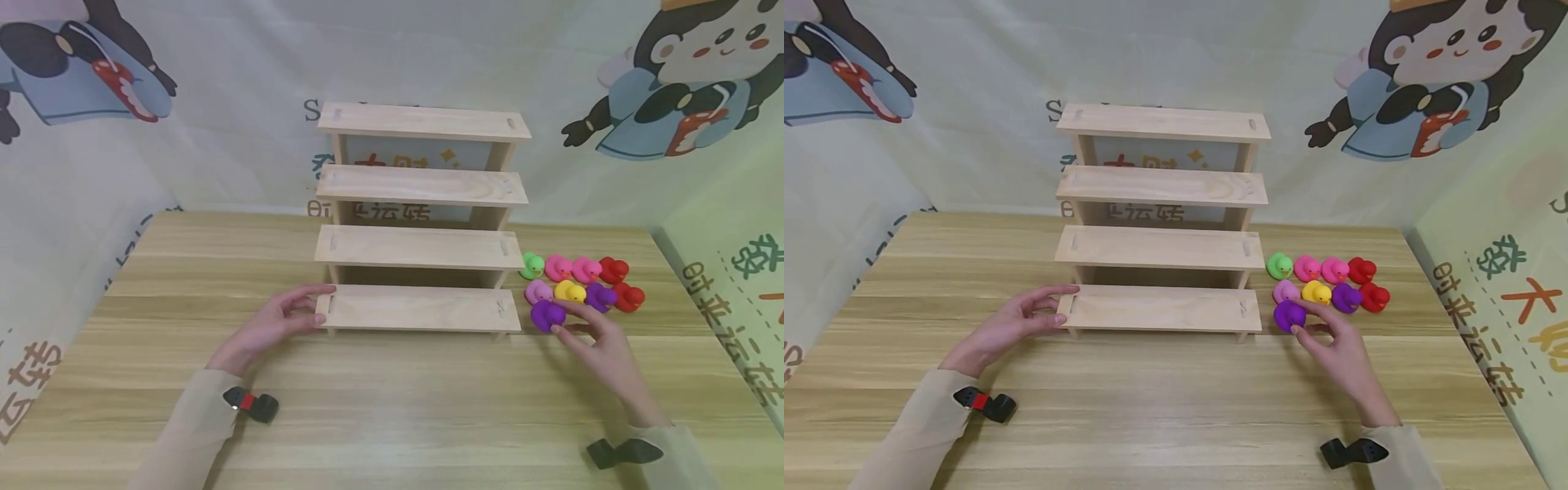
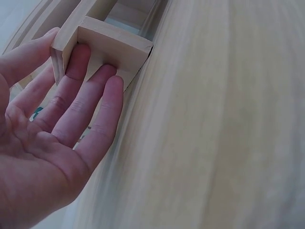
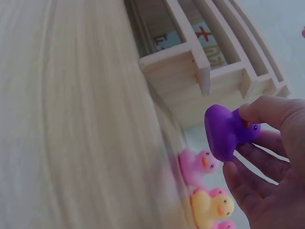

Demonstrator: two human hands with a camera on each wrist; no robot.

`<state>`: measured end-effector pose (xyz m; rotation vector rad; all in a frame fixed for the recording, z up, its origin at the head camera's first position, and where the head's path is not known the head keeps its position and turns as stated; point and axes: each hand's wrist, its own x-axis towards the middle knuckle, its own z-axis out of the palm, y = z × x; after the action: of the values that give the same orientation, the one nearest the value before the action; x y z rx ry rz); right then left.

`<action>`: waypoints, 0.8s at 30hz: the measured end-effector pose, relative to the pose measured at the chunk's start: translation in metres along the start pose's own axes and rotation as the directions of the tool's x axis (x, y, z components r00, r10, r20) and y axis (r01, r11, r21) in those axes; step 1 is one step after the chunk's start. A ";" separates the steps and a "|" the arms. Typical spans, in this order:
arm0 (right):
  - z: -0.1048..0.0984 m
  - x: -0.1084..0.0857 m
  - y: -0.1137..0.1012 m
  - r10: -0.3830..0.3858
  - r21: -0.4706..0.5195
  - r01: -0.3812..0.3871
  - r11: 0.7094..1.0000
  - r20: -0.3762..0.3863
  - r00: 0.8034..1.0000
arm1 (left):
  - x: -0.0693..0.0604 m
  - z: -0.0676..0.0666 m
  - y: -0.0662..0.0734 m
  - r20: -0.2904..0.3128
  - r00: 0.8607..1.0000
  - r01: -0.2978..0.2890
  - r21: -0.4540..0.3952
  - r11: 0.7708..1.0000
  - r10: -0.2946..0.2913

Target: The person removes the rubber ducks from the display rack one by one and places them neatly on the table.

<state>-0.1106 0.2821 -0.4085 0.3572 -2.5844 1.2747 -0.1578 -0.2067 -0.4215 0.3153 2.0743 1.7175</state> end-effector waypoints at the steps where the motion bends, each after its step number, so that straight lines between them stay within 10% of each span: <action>1: 0.000 -0.001 0.002 0.002 0.001 -0.002 1.000 0.009 1.000 | 0.000 0.000 0.000 0.000 1.000 0.000 -0.005 1.000 0.000; 19: -0.002 -0.003 0.015 0.094 -0.059 -0.087 0.994 0.120 0.988 | -0.011 -0.003 0.008 -0.007 1.000 0.000 -0.021 1.000 0.000; 24: -0.005 0.001 0.010 0.092 -0.069 -0.086 0.994 0.095 0.991 | -0.016 -0.010 0.016 -0.009 1.000 0.012 0.125 0.992 -0.011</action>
<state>-0.1145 0.2921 -0.4125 0.3023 -2.7456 1.2267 -0.1502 -0.2190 -0.4017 0.3342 2.1906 1.5878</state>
